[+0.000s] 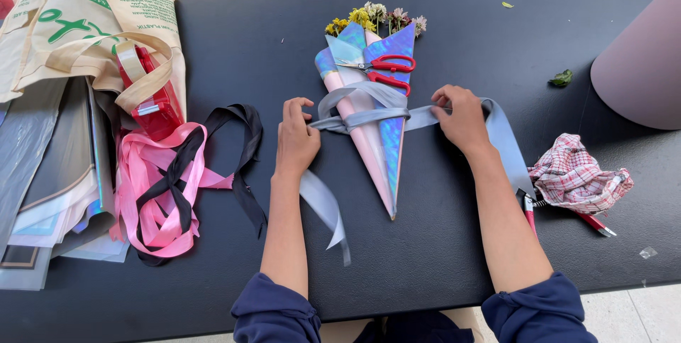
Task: The person wraps flowers in decorative paper, folding the sheets around the stems and securing the bouquet with a grey ribbon tied into a bow.
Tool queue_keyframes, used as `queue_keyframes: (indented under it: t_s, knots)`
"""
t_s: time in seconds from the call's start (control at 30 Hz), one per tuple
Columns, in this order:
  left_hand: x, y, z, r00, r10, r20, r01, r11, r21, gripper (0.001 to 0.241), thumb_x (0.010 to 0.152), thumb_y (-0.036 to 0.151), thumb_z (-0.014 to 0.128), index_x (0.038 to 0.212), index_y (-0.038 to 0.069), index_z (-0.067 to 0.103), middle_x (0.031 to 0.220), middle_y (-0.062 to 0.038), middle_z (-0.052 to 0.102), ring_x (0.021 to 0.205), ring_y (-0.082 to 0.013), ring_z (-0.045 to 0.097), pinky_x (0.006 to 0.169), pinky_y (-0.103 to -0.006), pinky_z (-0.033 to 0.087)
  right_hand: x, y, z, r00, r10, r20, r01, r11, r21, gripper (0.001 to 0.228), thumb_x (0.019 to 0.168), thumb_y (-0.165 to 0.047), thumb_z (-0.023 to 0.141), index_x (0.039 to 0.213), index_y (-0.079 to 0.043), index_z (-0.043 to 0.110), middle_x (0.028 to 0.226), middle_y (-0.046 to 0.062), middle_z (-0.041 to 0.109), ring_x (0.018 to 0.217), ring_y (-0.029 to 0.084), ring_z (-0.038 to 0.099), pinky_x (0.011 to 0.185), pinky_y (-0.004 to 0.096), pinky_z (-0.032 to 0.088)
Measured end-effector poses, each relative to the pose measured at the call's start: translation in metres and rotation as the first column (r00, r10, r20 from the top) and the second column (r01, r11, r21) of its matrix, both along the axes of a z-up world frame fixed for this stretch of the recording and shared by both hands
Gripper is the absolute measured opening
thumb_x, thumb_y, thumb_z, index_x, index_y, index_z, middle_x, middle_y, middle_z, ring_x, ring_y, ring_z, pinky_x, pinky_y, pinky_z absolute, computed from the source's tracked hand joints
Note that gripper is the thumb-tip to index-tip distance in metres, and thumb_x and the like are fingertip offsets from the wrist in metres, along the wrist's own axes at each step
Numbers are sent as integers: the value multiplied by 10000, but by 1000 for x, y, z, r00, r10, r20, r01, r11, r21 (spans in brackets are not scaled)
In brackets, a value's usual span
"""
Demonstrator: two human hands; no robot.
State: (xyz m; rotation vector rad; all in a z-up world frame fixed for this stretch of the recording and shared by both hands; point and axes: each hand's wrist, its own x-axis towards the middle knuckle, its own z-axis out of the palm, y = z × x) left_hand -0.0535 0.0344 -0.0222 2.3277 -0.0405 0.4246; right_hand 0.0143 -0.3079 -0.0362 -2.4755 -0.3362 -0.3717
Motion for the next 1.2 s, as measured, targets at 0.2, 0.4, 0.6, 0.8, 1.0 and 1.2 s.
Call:
queue_keyframes:
  t_s: [0.2,0.4,0.6,0.8,1.0,1.2]
  knots:
    - [5,0,-1,992,118,49,-126,972,198,470,828,-164,509,1155,174,514,1133,25,541,1013,-193,654,853,-378,472,-13,0,6,939,-159,306,223,957,-187,316,802,106,621,959,-168,615,951,-21,469,995,215,503,891,364,364]
    - [10,-20,-5,1000,29,7,-29,993,114,437,805,-26,569,1175,186,476,1118,-27,576,1003,-302,669,878,-444,476,-33,56,37,963,267,-36,-263,961,87,305,812,-38,774,1050,-127,606,897,38,670,927,268,640,869,399,414]
    - [8,-13,4,1000,17,-14,-15,986,167,419,865,-75,538,1170,213,537,1098,14,566,1041,-269,669,856,-410,482,-21,35,20,979,195,55,-193,980,-47,255,878,18,714,1050,-158,644,797,-16,628,778,194,635,812,342,423]
    - [9,-11,-6,996,82,33,-88,944,317,307,886,-33,546,900,252,660,924,100,548,959,-133,565,865,-327,395,-14,32,6,989,95,117,-58,956,-287,211,853,-65,631,997,-214,674,765,-70,478,800,152,556,873,344,380]
    - [14,-3,-15,973,220,74,-232,919,320,310,897,14,585,812,309,629,858,140,547,948,-90,554,954,-354,335,-6,32,-7,985,4,174,52,948,-315,261,776,-91,626,979,-254,647,738,-72,465,790,157,564,888,379,375]
    - [0,-18,13,946,266,185,-312,903,295,356,775,-84,633,950,225,653,991,62,508,1007,-155,519,960,-439,356,-13,33,5,981,-6,195,72,940,-332,282,782,-40,654,1027,-181,658,834,-13,499,848,201,557,869,397,382]
